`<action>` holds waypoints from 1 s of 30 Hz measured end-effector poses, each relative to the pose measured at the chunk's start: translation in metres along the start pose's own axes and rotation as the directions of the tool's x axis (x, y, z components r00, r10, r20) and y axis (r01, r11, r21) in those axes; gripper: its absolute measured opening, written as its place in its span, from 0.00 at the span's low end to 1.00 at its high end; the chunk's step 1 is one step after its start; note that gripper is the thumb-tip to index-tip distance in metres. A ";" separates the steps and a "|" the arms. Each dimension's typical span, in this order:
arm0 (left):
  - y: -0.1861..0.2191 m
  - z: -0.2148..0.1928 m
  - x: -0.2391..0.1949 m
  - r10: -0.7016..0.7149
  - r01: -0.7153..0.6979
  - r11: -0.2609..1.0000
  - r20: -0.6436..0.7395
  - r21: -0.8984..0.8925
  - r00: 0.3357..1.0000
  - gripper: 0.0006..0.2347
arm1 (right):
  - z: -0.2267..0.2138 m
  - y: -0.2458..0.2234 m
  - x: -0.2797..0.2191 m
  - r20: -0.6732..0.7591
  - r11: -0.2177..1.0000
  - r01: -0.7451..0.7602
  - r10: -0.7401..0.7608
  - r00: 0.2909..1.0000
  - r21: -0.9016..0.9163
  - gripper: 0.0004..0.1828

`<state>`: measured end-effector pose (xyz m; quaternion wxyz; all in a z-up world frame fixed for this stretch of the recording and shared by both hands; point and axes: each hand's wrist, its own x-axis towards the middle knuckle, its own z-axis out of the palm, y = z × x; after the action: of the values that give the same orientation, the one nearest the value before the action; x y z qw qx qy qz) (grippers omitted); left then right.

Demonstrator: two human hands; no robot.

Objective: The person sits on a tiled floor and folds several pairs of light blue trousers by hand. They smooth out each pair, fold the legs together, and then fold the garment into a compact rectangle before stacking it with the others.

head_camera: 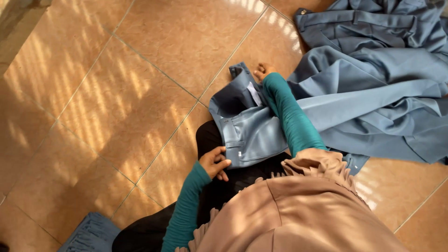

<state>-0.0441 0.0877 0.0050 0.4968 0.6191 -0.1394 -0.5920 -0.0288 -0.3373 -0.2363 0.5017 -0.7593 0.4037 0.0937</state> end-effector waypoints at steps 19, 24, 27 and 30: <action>-0.047 0.005 0.014 0.198 -0.195 0.980 -0.336 0.041 0.921 0.07 | 0.035 -0.073 -0.048 0.605 0.918 -0.084 -0.186 0.774 0.389 0.38; 0.022 0.025 -0.021 0.667 -0.407 0.710 -0.362 0.575 0.651 0.08 | 0.026 -0.103 -0.073 0.609 0.971 0.064 -0.194 0.769 0.230 0.23; 0.027 0.023 -0.013 0.804 -0.499 0.554 -0.273 0.666 0.528 0.10 | 0.010 -0.071 -0.009 0.484 0.949 0.289 -0.314 0.817 0.127 0.16; 0.037 0.011 -0.007 0.806 -0.564 0.577 -0.297 0.592 0.512 0.06 | -0.043 -0.134 -0.045 -0.009 0.781 0.622 -0.623 0.782 0.048 0.15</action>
<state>-0.0403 0.0706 0.0403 0.5647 0.7382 -0.3573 -0.0929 0.0251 -0.3272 -0.0989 0.5243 -0.8372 0.1310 -0.0839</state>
